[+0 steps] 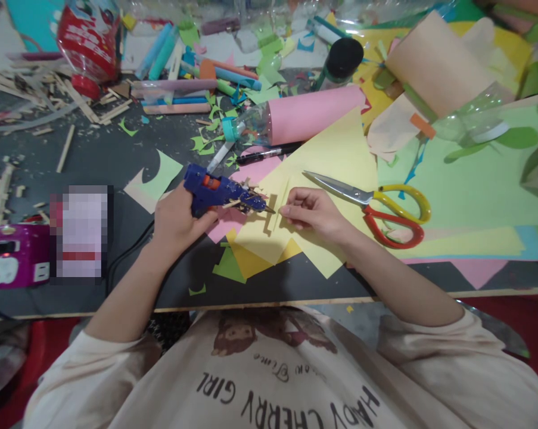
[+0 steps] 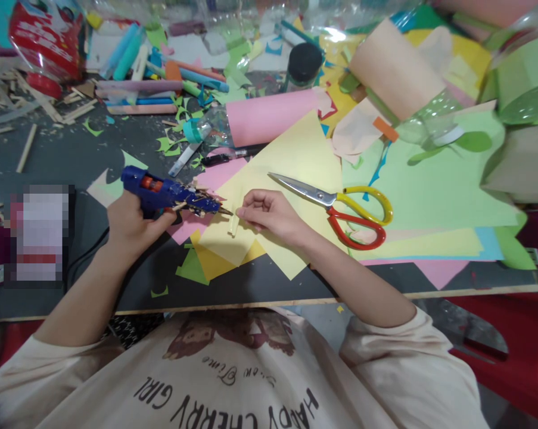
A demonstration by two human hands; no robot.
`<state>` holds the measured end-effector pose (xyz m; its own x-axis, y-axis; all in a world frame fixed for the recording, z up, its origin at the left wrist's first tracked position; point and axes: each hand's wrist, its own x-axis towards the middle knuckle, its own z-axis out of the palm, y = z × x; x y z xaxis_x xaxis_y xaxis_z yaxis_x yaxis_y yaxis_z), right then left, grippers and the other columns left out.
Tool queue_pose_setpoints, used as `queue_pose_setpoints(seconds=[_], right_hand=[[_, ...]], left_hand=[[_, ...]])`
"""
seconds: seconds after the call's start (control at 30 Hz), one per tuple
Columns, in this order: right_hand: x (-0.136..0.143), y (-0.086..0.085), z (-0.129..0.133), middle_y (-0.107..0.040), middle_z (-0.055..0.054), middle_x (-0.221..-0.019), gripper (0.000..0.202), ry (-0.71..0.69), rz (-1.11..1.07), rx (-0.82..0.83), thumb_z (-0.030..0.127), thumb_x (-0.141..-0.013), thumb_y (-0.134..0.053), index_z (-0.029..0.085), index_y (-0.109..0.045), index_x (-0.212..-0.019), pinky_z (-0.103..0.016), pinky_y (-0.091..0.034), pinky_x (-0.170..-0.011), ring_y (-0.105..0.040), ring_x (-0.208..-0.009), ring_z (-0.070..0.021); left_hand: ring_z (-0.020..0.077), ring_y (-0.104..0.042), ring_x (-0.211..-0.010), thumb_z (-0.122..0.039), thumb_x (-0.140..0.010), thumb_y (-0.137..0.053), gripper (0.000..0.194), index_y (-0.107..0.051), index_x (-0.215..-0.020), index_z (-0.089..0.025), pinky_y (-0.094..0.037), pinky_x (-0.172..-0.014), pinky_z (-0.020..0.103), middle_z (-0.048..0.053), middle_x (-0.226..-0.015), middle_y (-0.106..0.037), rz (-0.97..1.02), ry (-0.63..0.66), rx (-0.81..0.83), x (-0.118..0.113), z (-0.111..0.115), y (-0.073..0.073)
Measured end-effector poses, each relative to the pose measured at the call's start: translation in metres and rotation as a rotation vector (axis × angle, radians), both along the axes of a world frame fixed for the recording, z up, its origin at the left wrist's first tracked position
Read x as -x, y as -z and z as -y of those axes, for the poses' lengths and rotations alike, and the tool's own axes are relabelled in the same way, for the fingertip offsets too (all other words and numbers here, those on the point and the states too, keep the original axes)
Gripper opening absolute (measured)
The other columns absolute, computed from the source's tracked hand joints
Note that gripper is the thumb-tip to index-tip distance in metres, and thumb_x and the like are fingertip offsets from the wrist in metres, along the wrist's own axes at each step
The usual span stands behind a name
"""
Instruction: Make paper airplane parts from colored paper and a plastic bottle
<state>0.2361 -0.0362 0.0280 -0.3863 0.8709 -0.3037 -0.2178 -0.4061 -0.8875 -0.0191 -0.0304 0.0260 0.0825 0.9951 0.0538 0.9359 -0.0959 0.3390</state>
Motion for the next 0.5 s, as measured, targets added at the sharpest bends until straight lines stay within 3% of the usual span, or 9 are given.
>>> queue_pose_setpoints(seconds=[0.5], right_hand=[[-0.0007,0.0031,0.0043,-0.050,0.007,-0.046,0.039,-0.092,0.044,0.014,0.039,-0.065,-0.084,0.016,-0.053,-0.063,-0.018,-0.027,-0.041,-0.041,-0.042,-0.0029]], left_hand=[[0.0327,-0.067,-0.093,-0.039,-0.068,-0.059,0.042,-0.053,-0.106,-0.020,-0.051,-0.080,0.039,0.008,-0.090,-0.066,0.015,0.026,-0.033,0.0028,-0.0029,0.0061]])
